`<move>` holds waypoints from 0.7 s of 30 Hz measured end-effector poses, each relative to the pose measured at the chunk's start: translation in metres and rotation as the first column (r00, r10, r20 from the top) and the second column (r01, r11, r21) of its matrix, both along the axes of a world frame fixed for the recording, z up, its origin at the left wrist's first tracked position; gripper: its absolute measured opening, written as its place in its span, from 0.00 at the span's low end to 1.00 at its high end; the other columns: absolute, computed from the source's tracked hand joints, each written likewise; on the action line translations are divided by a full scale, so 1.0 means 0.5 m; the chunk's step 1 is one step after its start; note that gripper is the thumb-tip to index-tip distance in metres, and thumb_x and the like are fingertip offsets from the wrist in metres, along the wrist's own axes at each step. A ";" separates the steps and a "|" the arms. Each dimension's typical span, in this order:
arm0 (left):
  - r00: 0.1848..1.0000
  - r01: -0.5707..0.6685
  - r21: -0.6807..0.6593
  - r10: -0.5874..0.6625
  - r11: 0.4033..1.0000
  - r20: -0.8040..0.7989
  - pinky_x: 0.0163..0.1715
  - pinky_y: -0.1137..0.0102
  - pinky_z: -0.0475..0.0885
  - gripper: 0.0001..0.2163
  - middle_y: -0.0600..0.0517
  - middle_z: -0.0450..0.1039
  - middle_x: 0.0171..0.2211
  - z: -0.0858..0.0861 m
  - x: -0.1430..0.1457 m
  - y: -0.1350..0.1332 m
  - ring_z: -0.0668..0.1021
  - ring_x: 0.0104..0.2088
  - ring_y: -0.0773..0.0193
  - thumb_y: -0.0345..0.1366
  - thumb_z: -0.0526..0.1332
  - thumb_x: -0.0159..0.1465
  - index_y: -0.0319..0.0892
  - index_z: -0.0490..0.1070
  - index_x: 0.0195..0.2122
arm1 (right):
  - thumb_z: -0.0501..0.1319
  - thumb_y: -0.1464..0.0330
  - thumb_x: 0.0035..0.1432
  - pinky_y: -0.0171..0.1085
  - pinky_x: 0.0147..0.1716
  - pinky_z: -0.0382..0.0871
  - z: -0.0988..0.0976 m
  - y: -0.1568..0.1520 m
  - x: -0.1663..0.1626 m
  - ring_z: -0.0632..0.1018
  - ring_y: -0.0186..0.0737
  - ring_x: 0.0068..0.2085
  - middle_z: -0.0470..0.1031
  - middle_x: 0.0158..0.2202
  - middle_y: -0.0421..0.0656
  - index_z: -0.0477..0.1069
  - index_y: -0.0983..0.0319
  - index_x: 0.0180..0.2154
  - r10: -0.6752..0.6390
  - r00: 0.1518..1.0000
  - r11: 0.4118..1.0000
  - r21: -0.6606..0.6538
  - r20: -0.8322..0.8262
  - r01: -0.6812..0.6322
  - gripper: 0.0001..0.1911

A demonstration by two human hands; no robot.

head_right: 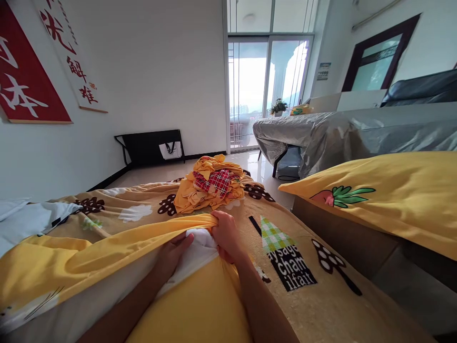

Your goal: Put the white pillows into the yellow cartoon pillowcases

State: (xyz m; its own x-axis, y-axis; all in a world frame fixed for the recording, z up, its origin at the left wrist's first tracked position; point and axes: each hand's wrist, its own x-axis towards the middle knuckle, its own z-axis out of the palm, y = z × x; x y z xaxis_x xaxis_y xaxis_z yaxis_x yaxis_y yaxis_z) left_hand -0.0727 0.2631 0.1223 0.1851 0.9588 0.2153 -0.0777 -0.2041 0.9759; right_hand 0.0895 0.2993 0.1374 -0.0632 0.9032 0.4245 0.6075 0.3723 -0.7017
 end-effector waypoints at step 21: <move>0.807 0.106 0.217 0.044 0.970 -0.590 0.61 0.58 0.55 0.17 0.48 0.71 0.52 0.005 0.000 -0.014 0.67 0.57 0.56 0.44 0.51 0.65 0.44 0.69 0.51 | 0.51 0.78 0.35 0.33 0.33 0.63 0.019 -0.013 0.001 0.74 0.37 0.33 0.77 0.32 0.43 0.76 0.62 0.28 -0.026 0.998 0.994 0.109 -0.048 0.032 0.19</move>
